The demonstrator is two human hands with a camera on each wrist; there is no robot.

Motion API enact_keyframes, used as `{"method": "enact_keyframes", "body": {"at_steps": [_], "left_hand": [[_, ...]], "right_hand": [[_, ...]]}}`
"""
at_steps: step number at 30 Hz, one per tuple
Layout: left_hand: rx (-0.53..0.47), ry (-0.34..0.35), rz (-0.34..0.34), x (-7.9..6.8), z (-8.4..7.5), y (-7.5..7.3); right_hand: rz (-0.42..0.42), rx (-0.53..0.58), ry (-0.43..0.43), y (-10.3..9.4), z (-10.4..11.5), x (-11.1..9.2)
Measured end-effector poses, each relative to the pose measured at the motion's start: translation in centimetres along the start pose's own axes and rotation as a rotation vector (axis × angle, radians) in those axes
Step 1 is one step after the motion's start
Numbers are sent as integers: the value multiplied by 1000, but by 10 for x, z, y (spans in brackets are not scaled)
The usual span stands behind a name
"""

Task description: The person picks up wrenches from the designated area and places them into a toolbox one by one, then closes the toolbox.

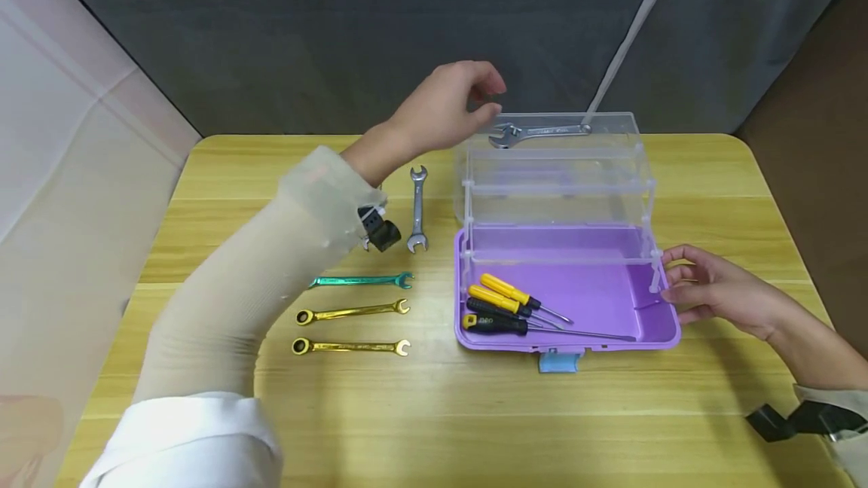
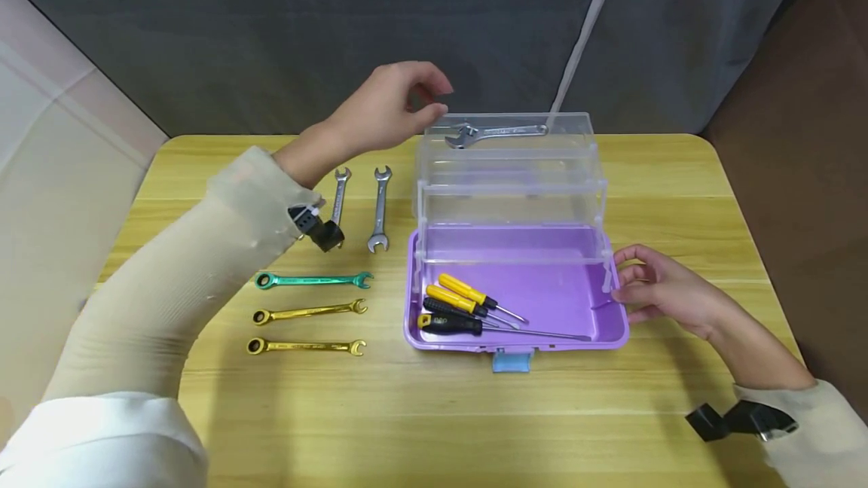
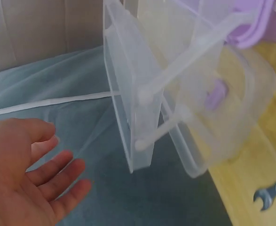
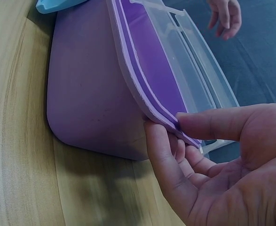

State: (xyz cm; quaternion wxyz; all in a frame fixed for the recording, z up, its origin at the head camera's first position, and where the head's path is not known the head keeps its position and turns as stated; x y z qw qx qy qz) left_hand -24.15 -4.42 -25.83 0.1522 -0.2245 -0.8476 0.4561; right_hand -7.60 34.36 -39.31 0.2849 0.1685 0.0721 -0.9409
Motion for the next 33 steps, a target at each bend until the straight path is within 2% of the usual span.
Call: {"method": "enact_keyframes", "body": {"at_steps": [10,15,21,26,33], "left_hand": [[157,2,-2,-28,15,-14],[216,-46,-7,-43,24,-19],[221,-95,-24,-61,41,-29],[187,-166,-25,-75,58,-36],[161,-232,-25,-93,82,-38]], "right_hand": [[-7,-9,4,0,1,0],[5,-1,-4,-1,-1,0],[-2,-20,11,1,1,1],[2,-19,5,1,1,0],[-3,-9,8,0,2,1]]}}
Point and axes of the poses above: each hand's wrist, its own x-axis towards the middle knuckle, its own y-axis out of the palm, z = x × y, the point moved 2 cm from there along x, towards the middle knuckle, and after that the axes turned 4 degrees about -y, right-handed, at the moved point
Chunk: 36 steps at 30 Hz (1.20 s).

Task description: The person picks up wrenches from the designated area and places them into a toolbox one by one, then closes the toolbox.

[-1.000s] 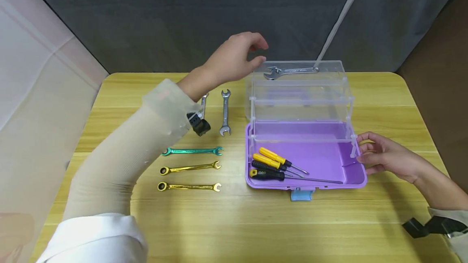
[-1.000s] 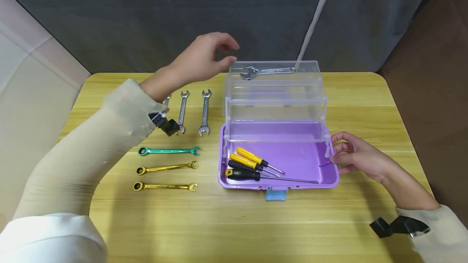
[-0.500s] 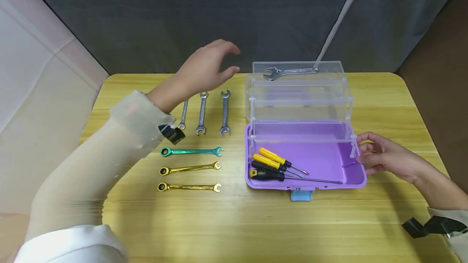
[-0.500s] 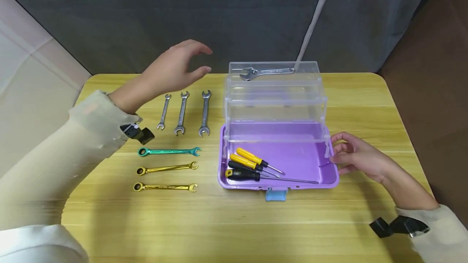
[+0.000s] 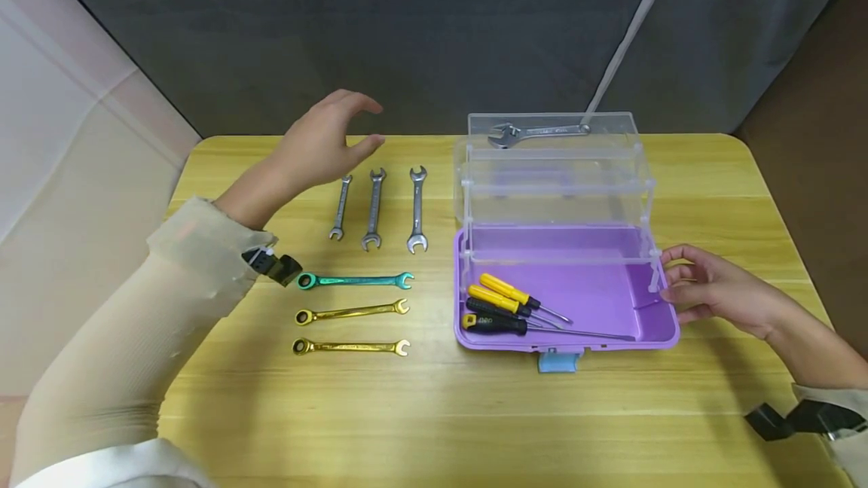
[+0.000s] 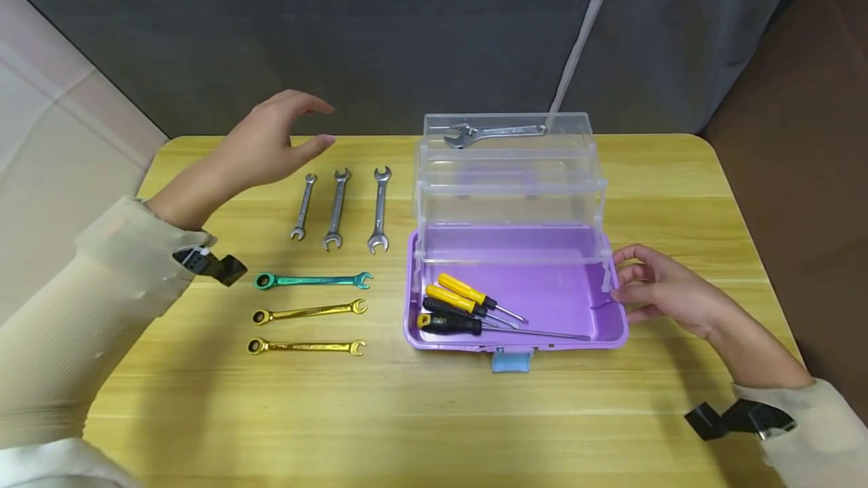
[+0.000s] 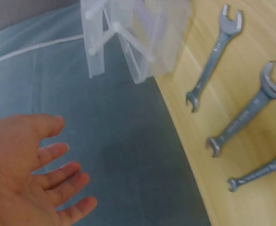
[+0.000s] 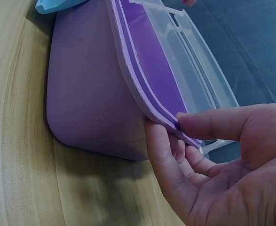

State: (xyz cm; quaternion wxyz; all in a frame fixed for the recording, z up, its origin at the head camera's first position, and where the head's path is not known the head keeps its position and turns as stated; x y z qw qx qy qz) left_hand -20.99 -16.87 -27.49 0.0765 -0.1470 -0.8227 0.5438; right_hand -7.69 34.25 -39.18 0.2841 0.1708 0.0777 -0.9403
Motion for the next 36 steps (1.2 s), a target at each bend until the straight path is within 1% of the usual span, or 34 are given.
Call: {"method": "enact_keyframes", "body": {"at_steps": [8,11,16,25,29,36], "left_hand": [[-35,-42,6,-11,25,7],[-36,-59,7,-16,33,12],[-52,-104,25,-23,46,21],[-75,-176,83,-34,64,37],[-102,-202,112,-37,74,45],[-143,-269,206,-44,89,60]], "right_hand": [[1,2,1,-1,-1,1],[-1,-6,10,0,0,2],[-4,-16,23,1,1,3],[7,0,3,-1,-1,1],[1,-6,14,0,-1,1],[6,-2,14,0,0,2]]}}
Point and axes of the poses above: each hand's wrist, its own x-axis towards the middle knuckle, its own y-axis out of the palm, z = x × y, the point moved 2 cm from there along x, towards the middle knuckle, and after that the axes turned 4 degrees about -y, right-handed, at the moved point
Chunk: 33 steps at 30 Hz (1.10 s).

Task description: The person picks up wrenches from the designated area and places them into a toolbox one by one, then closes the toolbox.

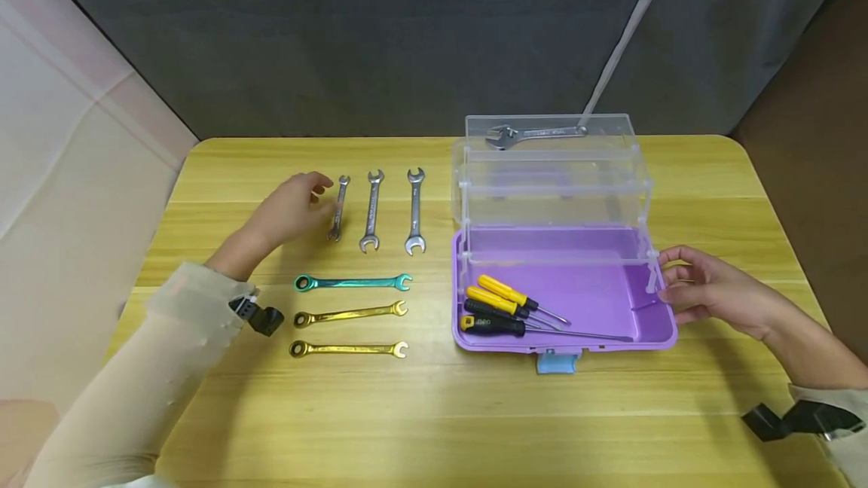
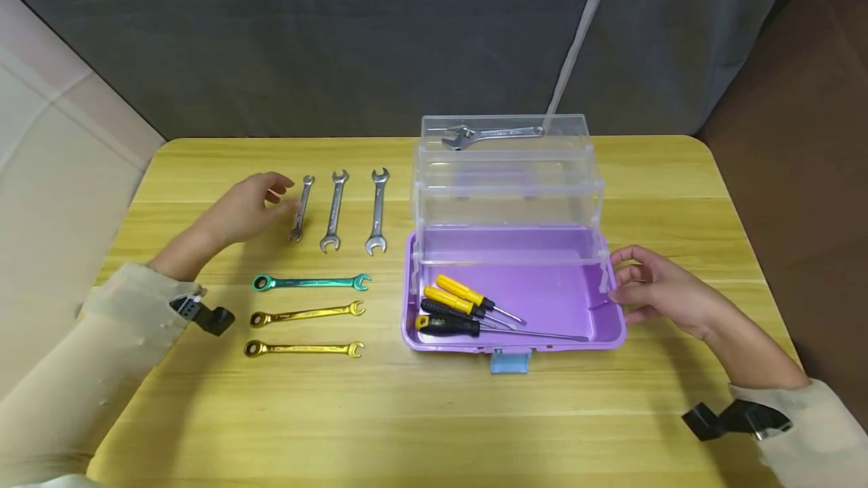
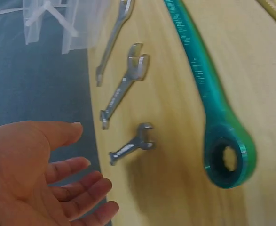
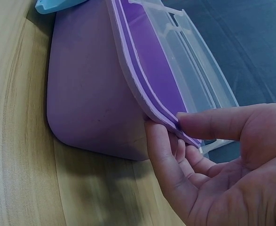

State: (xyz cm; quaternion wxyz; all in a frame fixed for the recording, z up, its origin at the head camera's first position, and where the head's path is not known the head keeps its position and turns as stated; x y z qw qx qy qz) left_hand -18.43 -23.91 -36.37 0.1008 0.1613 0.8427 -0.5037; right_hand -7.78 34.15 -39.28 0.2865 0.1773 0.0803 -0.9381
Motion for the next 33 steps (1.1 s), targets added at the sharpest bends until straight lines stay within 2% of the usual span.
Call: {"method": "enact_keyframes", "body": {"at_steps": [12,20,27,33], "left_hand": [[23,-102,39,0,13,19],[69,-141,4,3,17,30],[91,-142,2,4,15,28],[130,-176,26,7,23,20]], "right_hand": [[3,12,-18,0,-1,-1],[18,34,-40,0,-1,-2],[19,37,-43,0,-1,-1],[14,30,-37,-1,-1,-1]]}}
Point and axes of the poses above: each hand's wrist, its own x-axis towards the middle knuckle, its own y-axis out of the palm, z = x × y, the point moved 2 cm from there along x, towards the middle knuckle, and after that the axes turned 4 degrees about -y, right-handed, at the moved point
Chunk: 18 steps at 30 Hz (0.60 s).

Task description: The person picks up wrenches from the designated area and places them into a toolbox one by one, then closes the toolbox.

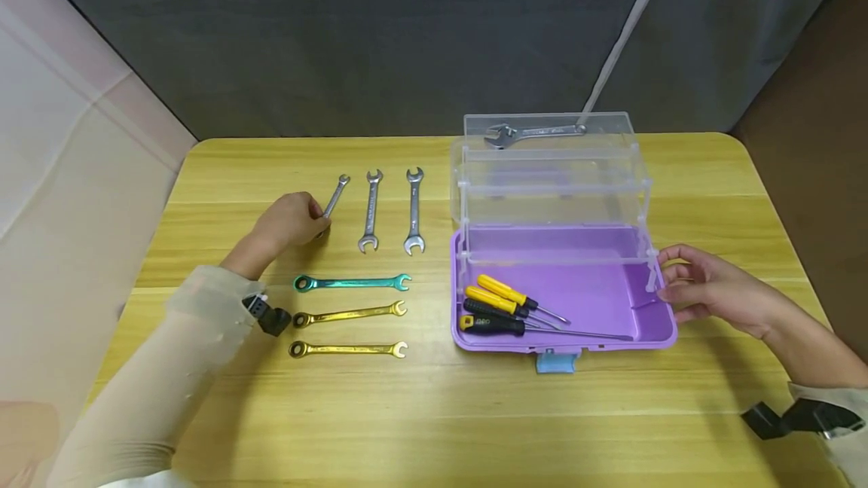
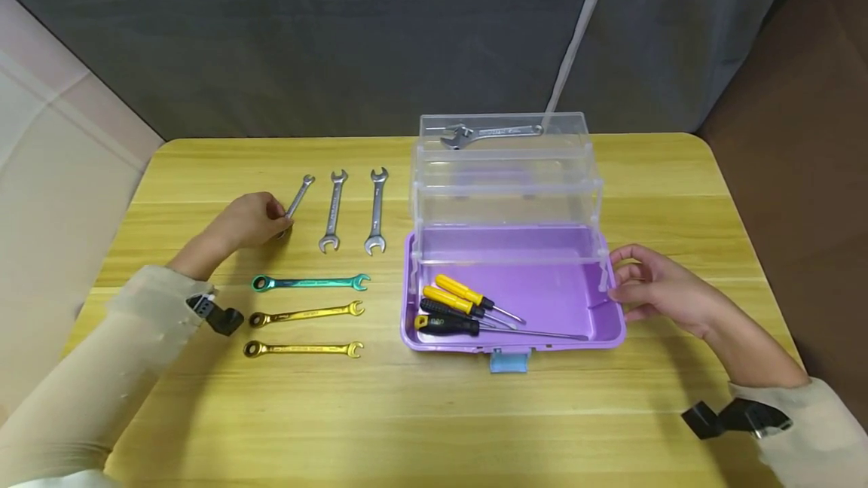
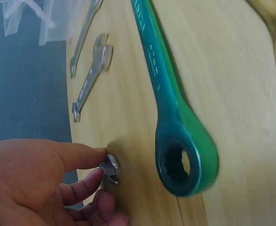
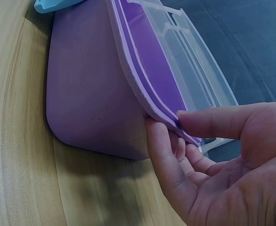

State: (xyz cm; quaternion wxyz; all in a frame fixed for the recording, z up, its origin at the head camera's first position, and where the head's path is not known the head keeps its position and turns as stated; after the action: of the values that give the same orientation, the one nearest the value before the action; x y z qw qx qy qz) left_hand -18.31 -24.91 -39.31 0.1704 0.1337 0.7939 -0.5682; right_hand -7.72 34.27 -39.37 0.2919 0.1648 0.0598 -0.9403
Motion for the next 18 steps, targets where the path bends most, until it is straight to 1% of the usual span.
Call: {"method": "enact_keyframes", "body": {"at_steps": [3,10,18], "left_hand": [[3,-14,6,2,6,-2],[-36,-1,5,3,13,-3],[-94,-14,70,4,12,-5]], "right_hand": [[-4,-9,1,0,1,0],[-12,-12,8,2,0,0],[-11,5,-5,1,0,-1]]}}
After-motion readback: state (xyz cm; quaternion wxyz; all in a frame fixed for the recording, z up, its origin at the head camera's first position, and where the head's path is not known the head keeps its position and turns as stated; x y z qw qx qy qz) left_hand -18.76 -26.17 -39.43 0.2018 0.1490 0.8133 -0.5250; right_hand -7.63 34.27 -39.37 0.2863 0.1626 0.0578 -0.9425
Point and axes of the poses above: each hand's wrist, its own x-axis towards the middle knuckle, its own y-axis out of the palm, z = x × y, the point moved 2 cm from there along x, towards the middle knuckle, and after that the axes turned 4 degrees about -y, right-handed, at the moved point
